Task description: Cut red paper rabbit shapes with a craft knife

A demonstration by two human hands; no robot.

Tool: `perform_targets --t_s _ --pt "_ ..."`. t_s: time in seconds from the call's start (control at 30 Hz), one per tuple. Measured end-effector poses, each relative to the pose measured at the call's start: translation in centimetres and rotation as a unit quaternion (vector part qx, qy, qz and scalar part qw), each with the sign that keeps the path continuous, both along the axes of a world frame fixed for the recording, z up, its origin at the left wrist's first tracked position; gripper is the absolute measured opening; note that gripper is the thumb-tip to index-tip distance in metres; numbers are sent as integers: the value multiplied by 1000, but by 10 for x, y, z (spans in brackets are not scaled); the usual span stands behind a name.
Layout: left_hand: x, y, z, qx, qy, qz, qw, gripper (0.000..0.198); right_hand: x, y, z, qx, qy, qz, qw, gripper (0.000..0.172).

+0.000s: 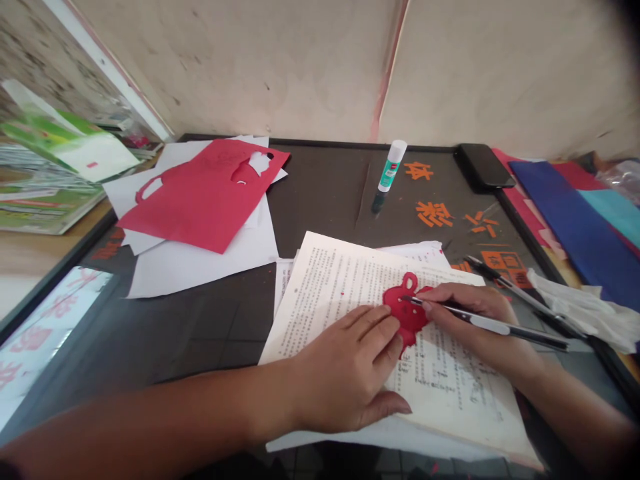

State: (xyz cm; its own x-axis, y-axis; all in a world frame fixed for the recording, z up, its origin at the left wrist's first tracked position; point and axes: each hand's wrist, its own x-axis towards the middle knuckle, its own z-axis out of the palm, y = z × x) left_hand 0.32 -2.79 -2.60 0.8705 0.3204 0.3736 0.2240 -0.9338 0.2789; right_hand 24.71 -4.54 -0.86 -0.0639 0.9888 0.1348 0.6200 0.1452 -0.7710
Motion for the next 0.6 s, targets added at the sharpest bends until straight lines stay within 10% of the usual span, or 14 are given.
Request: perform_targets --t_s 0.27,0.6 --pt "-3 2 5 9 -14 0 1000 51 3 8 -11 44 191 -153 968 19" --pt "37 48 28 -191 51 220 955 31 5 14 -22 98 66 -146 982 18"
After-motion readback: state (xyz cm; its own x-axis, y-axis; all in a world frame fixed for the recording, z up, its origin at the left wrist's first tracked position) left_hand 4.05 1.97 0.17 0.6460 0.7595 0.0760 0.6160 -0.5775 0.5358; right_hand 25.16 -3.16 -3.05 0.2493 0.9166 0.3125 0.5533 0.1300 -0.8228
